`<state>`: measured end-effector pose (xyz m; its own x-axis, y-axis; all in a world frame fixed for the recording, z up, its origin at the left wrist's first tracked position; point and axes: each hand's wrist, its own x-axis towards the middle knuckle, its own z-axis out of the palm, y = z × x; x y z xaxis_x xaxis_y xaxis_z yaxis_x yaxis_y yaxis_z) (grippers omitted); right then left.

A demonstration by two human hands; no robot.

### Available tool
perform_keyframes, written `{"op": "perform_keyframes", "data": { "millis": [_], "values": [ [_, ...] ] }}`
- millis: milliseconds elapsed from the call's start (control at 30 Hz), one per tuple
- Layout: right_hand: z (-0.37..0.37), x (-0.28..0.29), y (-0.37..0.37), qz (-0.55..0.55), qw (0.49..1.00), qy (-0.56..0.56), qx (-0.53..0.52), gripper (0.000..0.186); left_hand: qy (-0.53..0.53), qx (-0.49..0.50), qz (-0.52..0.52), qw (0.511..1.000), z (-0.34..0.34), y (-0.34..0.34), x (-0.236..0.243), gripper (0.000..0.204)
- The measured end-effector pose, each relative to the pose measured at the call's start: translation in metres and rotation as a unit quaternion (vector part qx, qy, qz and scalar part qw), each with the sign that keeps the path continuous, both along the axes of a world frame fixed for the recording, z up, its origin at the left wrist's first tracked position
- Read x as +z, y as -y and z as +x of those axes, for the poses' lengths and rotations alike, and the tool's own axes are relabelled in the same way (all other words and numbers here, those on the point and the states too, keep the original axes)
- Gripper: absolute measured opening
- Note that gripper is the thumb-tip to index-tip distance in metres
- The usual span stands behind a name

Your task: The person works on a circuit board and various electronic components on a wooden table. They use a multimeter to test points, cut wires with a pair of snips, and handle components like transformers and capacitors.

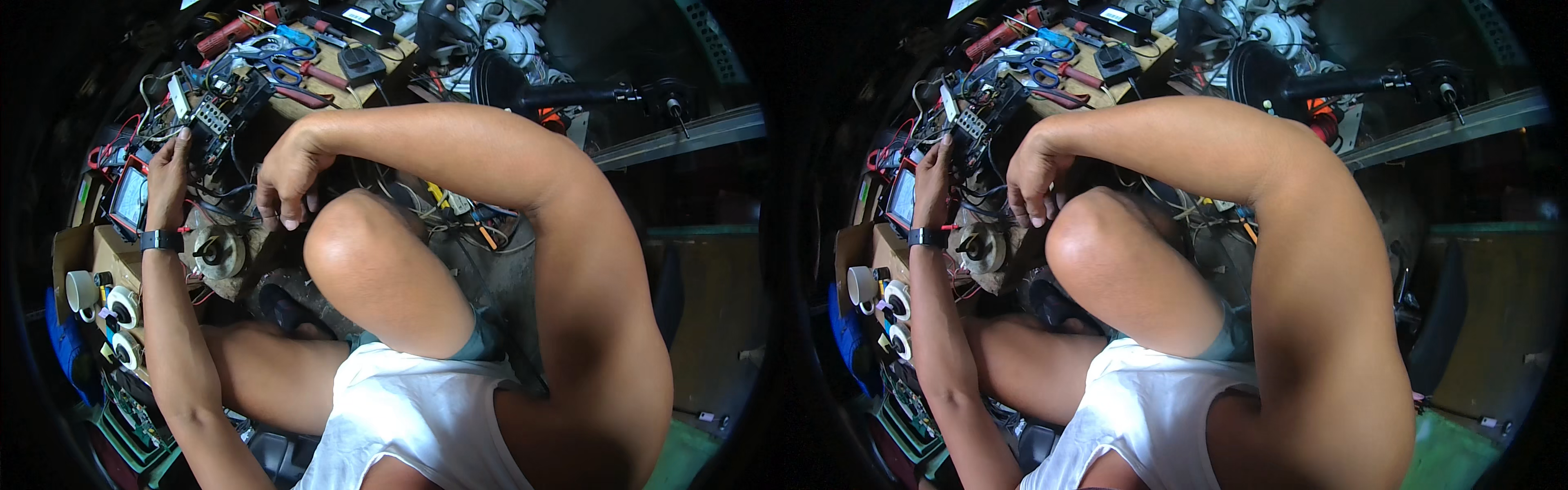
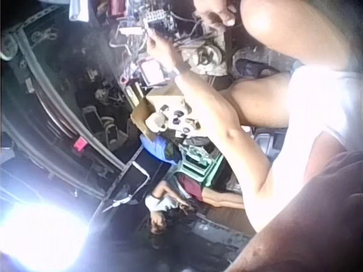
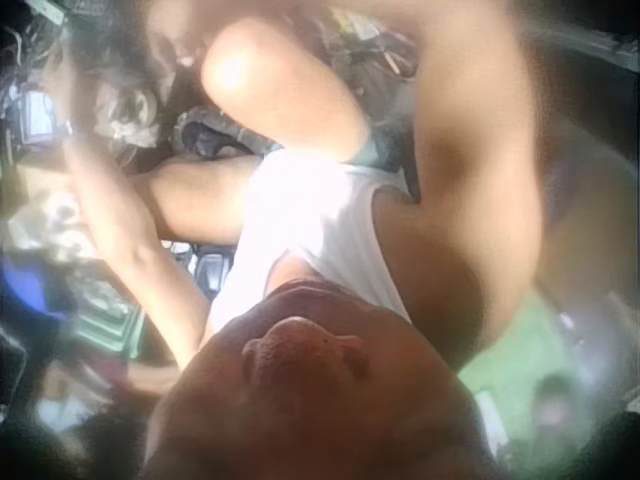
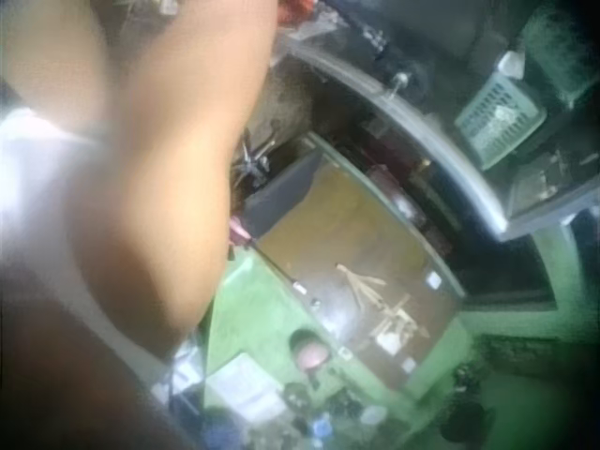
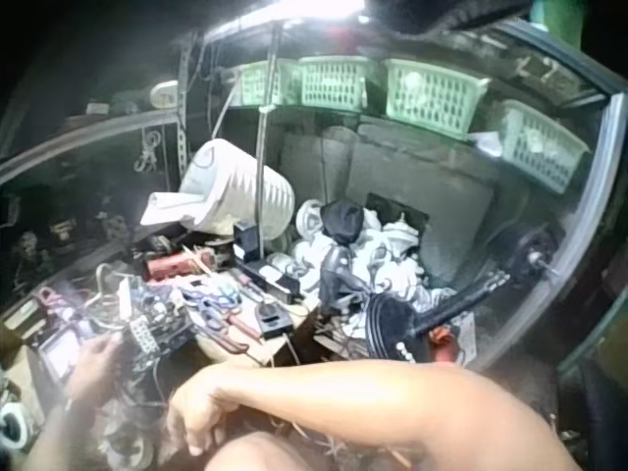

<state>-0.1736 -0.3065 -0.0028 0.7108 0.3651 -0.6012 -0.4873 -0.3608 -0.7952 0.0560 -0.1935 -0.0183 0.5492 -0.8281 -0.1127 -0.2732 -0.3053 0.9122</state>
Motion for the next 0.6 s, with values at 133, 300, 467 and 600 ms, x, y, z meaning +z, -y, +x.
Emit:
{"op": "perform_keyframes", "data": {
  "millis": [133, 300, 467, 600],
  "values": [
    [-0.029, -0.064, 0.007, 0.02, 0.996, 0.074, -0.049, 0.039, -0.014, -0.024, -0.008, 1.0, 0.005, -0.001, -0.009, 0.045],
    [-0.057, -0.114, 0.012, 0.041, 0.948, 0.028, -0.315, 0.022, 0.027, -0.038, -0.059, 0.997, 0.023, 0.006, -0.026, 0.043],
    [-0.05, -0.068, 0.015, 0.078, 0.906, 0.055, -0.412, 0.018, -0.014, -0.046, -0.013, 0.999, 0.011, 0.0, -0.001, 0.041],
    [-0.022, -0.035, 0.022, 0.015, 0.899, 0.103, -0.425, 0.013, -0.007, -0.062, -0.005, 0.998, 0.014, 0.001, -0.001, 0.044]
  ]
}}
